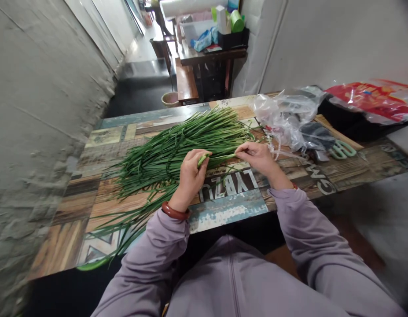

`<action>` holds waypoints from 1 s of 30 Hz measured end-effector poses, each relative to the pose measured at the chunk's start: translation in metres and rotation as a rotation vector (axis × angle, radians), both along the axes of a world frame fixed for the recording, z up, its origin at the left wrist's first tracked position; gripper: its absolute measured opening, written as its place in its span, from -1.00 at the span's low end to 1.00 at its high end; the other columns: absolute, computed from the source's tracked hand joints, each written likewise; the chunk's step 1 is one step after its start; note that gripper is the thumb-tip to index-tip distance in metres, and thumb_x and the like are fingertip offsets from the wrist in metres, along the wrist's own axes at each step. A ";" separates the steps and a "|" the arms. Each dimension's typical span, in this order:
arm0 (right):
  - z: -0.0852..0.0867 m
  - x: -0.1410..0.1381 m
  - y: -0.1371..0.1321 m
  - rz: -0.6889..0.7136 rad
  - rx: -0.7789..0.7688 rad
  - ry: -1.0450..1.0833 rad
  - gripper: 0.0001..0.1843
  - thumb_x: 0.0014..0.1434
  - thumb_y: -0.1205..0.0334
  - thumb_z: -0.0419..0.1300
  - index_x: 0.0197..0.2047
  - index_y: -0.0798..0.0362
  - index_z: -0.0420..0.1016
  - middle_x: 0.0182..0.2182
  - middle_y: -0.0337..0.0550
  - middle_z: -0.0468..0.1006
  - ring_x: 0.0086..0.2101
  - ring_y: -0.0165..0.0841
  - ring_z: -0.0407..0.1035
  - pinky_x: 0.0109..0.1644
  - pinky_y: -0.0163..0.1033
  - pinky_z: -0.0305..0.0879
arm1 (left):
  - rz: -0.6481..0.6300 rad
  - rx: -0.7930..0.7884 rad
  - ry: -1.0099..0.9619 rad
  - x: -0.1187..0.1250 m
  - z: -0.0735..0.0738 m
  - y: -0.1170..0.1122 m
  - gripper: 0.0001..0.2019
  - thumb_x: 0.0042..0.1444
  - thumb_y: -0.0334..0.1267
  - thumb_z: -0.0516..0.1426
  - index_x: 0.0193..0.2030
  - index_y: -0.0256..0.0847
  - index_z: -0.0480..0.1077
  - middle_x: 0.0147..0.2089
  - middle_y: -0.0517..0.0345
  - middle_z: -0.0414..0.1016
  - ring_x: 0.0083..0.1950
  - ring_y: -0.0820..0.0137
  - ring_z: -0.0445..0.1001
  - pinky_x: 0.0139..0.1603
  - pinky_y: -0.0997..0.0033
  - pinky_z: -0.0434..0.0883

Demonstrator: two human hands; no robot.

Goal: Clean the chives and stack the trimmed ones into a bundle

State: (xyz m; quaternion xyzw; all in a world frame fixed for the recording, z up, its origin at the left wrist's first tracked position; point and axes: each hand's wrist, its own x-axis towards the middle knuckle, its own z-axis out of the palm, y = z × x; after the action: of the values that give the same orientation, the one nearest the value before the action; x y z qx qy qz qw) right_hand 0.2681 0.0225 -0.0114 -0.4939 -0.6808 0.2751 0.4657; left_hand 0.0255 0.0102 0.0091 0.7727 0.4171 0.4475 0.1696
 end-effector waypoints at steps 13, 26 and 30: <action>0.000 -0.060 -0.003 -0.031 -0.157 0.328 -0.76 0.17 0.01 0.22 -0.27 0.03 0.49 -0.47 -0.27 0.54 -0.45 -0.44 0.44 -0.39 -0.34 0.36 | -0.088 -0.406 0.080 -0.004 -0.008 0.005 -0.85 0.29 -0.21 0.04 -0.28 -0.18 0.36 -0.44 0.20 0.44 -0.41 0.42 0.40 -0.34 0.45 0.29; -0.002 -0.066 -0.009 -0.019 0.019 -0.016 -0.47 0.05 0.33 0.19 0.12 -0.05 0.27 -0.26 -0.23 0.59 -0.28 -0.36 0.49 -0.08 -0.20 0.44 | -0.114 -0.439 0.058 0.001 -0.007 0.004 -0.85 0.26 -0.25 0.06 -0.36 -0.16 0.27 -0.49 0.22 0.41 -0.49 0.44 0.33 -0.37 0.42 0.25; -0.003 -0.067 -0.011 -0.027 0.053 -0.063 -0.40 0.03 0.38 0.15 0.17 -0.04 0.23 -0.24 -0.21 0.58 -0.26 -0.33 0.48 -0.06 -0.18 0.42 | -0.100 -0.407 0.048 0.002 -0.008 0.004 -0.82 0.24 -0.24 0.11 -0.40 -0.15 0.26 -0.49 0.20 0.37 -0.46 0.42 0.29 -0.34 0.40 0.25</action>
State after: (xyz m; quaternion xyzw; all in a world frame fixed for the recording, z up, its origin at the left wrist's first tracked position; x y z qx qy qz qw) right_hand 0.2012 0.0119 -0.0147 -0.4988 -0.6957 0.2348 0.4606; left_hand 0.0274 0.0144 0.0009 0.7527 0.4641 0.3264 0.3340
